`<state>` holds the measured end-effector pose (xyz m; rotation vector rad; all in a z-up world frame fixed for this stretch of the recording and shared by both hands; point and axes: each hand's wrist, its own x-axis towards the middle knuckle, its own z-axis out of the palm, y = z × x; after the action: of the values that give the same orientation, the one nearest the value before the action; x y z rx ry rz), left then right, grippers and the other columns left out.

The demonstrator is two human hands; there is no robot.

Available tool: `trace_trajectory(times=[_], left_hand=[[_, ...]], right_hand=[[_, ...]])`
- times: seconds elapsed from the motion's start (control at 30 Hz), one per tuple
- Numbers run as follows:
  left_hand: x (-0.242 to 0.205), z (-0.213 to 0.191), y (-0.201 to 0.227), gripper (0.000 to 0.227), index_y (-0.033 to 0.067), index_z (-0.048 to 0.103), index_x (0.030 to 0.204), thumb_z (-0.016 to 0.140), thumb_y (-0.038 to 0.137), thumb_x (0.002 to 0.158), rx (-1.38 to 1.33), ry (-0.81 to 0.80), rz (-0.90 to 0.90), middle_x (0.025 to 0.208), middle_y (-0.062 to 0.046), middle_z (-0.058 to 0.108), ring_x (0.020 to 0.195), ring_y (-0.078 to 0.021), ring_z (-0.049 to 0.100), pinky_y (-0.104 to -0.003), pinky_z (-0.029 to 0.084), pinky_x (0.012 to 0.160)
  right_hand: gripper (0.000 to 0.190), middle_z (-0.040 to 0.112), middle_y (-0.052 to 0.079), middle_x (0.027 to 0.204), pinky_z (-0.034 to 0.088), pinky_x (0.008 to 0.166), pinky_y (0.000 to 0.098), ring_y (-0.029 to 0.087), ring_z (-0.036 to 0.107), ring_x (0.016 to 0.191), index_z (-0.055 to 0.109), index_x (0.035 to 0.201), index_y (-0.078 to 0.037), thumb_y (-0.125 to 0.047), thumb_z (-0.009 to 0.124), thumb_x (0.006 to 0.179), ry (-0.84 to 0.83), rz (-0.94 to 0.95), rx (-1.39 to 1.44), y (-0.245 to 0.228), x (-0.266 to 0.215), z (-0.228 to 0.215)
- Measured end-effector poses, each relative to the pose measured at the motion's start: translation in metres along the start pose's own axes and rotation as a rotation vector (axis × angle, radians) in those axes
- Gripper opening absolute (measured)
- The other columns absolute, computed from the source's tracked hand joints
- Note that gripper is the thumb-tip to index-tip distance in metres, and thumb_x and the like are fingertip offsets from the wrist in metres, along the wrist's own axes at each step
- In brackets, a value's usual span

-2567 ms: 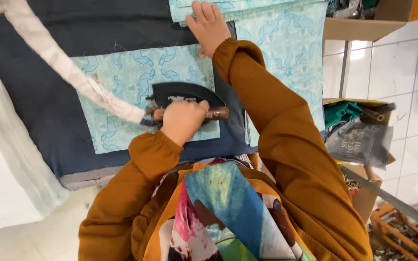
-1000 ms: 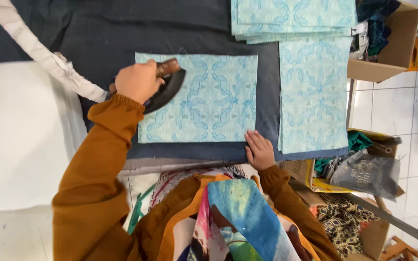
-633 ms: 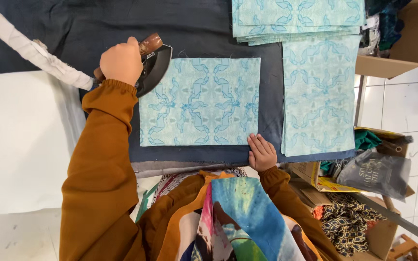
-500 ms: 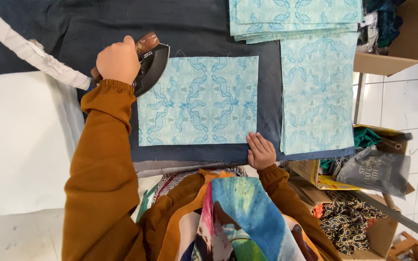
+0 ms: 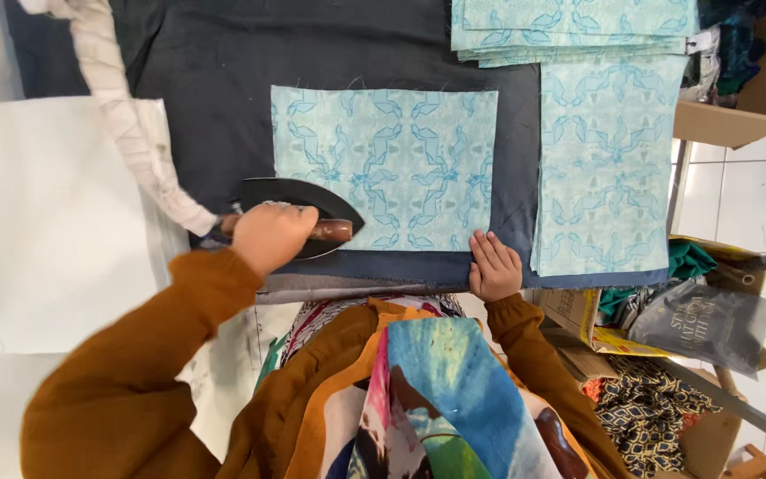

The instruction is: The person irons multiple light blue patterned fabric pieces on a dark ironing board. They repeatedly place a white protective sheet over each piece, press it with a hot iron, then remove the sheet and stack the finished piece. The process is repeated for several identical fabric pieces.

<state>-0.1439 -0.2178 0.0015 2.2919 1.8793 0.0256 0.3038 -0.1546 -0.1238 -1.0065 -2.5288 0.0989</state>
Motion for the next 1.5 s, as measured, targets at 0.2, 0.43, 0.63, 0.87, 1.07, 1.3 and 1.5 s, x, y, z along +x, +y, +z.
trace_trajectory(times=[0.2,0.43,0.63,0.87,1.07,1.3,1.5], left_hand=[[0.005,0.018,-0.019,0.008,0.0125,0.060,0.085,0.066,0.016,0.082,0.108,0.198,-0.060,0.066,-0.007,0.064,0.060,-0.0269,0.068,-0.043,0.053,0.054],[0.077,-0.036,-0.042,0.029,0.0080,0.066,0.097,0.075,0.034,0.088,0.013,0.041,-0.310,0.075,-0.017,0.073,0.070,-0.0369,0.073,-0.050,0.056,0.060],[0.143,-0.013,0.072,0.020,0.0059,0.062,0.090,0.068,0.025,0.090,-0.151,0.073,0.023,0.070,-0.014,0.072,0.062,-0.0327,0.072,-0.047,0.054,0.052],[0.156,0.027,0.081,0.007,0.0120,0.060,0.084,0.063,0.017,0.088,-0.002,0.110,0.093,0.067,-0.008,0.068,0.061,-0.0261,0.071,-0.040,0.054,0.055],[0.216,0.036,0.032,0.005,0.0129,0.062,0.092,0.063,0.018,0.092,0.120,0.221,-0.020,0.072,-0.008,0.070,0.063,-0.0270,0.071,-0.043,0.055,0.055],[0.296,0.010,-0.023,0.021,0.0085,0.067,0.101,0.075,0.024,0.089,0.119,0.255,-0.181,0.083,-0.015,0.073,0.074,-0.0349,0.073,-0.046,0.058,0.062],[0.293,-0.023,0.031,0.049,0.0053,0.069,0.101,0.089,0.042,0.075,-0.087,0.083,-0.056,0.082,-0.021,0.074,0.074,-0.0403,0.072,-0.050,0.057,0.063]], right_hand=[[0.044,0.065,0.010,0.142,0.044,0.104,0.0421,0.027,0.059,0.134,0.068,0.135,-0.006,-0.017,0.053,0.096,-0.013,0.016,0.046,0.000,0.002,-0.003],[0.044,0.063,0.010,0.144,0.044,0.103,0.0433,0.028,0.058,0.133,0.069,0.134,-0.010,-0.018,0.057,0.092,0.017,0.003,0.020,0.007,0.004,0.006],[0.041,0.064,0.002,0.144,0.043,0.100,0.0411,0.027,0.056,0.133,0.071,0.133,-0.017,-0.019,0.058,0.094,0.000,-0.025,-0.037,0.006,-0.006,0.003],[0.041,0.065,0.001,0.143,0.043,0.096,0.0411,0.026,0.058,0.129,0.072,0.132,-0.015,-0.019,0.057,0.094,0.026,-0.027,0.008,0.010,-0.009,0.000],[0.041,0.065,0.002,0.142,0.043,0.094,0.0405,0.026,0.059,0.128,0.074,0.129,-0.014,-0.018,0.057,0.092,0.030,-0.037,0.035,0.014,-0.006,0.001],[0.040,0.066,0.002,0.142,0.043,0.094,0.0406,0.024,0.058,0.129,0.074,0.130,-0.014,-0.017,0.056,0.095,0.092,-0.066,0.012,0.015,-0.010,0.008],[0.040,0.062,0.003,0.145,0.043,0.097,0.0420,0.027,0.054,0.132,0.071,0.133,-0.017,-0.020,0.057,0.095,0.145,-0.028,0.050,0.016,-0.003,0.010]])
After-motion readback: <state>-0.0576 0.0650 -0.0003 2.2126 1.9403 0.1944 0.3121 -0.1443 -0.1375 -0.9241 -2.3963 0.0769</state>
